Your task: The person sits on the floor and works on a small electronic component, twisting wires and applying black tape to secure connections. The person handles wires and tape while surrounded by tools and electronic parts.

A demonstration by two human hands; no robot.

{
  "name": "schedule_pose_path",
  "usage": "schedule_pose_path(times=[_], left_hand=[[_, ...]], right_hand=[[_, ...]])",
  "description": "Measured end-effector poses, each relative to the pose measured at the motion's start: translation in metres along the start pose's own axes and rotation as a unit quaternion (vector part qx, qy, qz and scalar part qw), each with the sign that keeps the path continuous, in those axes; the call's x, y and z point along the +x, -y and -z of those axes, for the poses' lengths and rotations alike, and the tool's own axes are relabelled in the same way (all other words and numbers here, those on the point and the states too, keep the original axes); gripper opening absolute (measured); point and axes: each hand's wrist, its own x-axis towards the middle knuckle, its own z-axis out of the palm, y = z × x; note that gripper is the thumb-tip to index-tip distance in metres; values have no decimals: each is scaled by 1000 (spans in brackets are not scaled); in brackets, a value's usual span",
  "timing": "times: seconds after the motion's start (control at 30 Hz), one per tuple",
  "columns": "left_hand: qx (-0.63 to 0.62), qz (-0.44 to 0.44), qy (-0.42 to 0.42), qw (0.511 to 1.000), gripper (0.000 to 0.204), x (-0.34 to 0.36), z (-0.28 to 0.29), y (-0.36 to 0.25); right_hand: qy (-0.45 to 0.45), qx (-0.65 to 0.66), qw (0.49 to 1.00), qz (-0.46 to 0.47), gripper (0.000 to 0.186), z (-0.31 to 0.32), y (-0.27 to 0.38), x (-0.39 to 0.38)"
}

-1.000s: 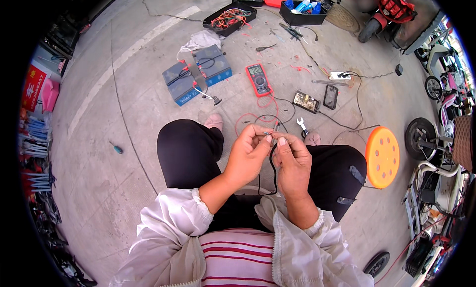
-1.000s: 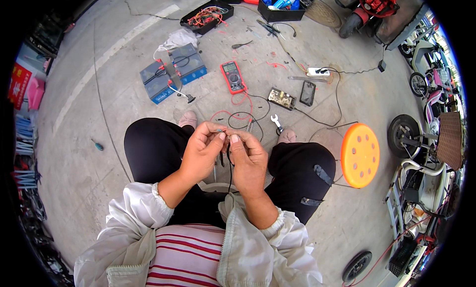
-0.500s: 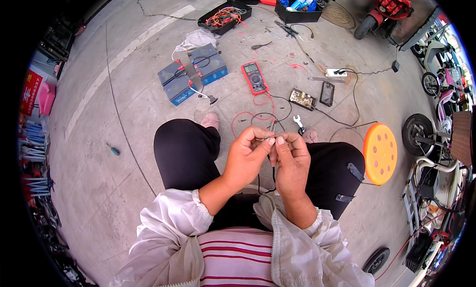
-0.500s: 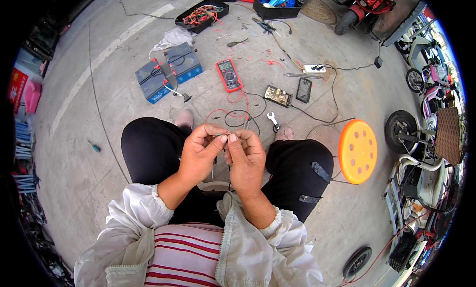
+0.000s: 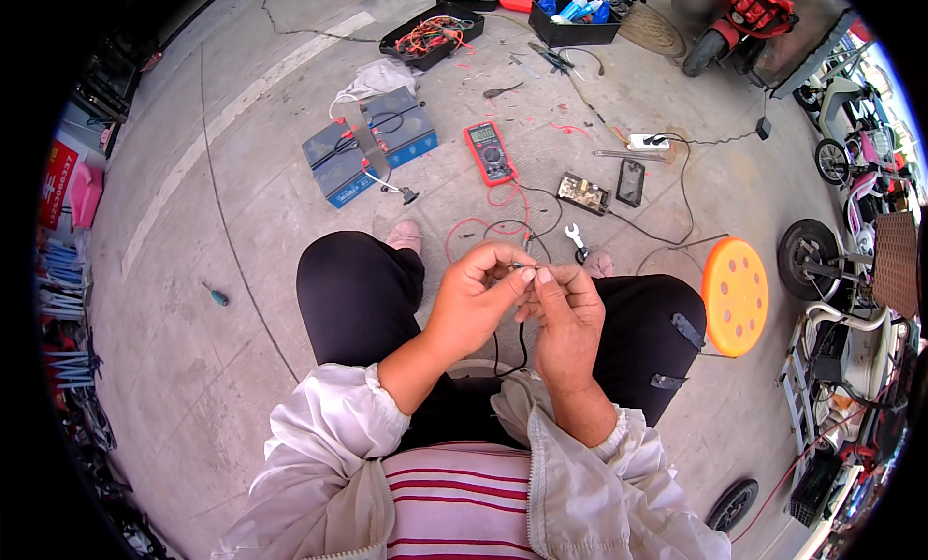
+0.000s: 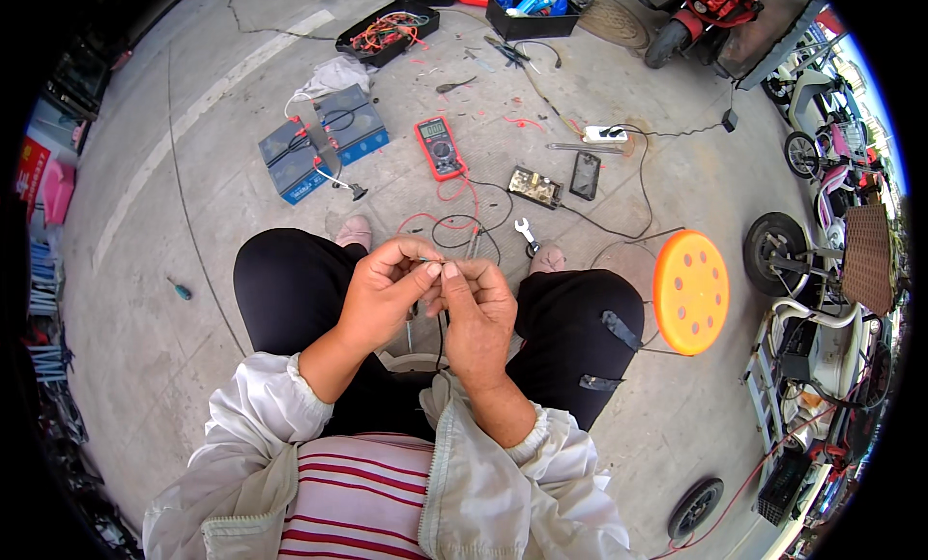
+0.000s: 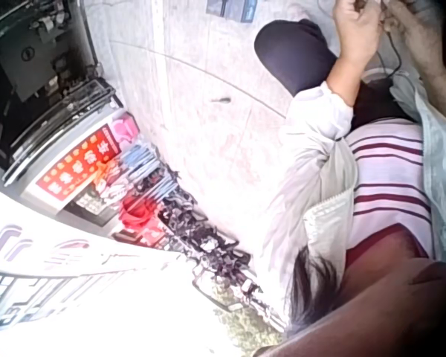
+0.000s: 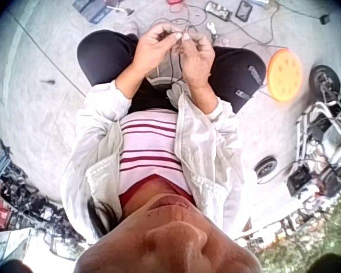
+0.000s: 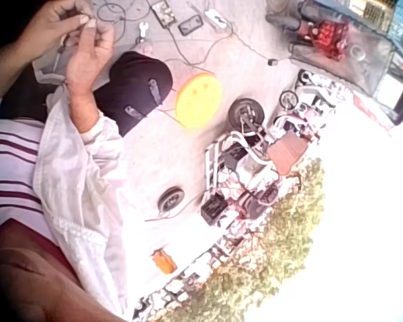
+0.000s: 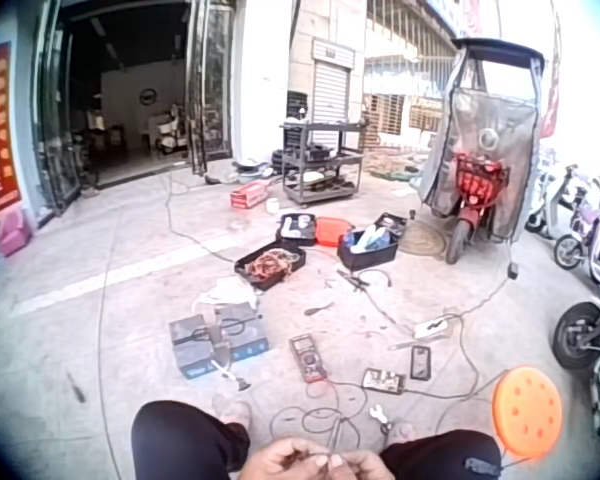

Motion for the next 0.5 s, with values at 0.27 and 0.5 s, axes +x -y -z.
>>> schedule_pose_path(times=[0.27,0.5], left_hand=[[43,41,-45,997,8,-3,-3,-3],[-68,114,8,991,10,-4,0,-13]], right_hand=[[-5,46,998,-36,15,-6,-1,-6],[-32,-502,777,378,22,6,-12,-7]])
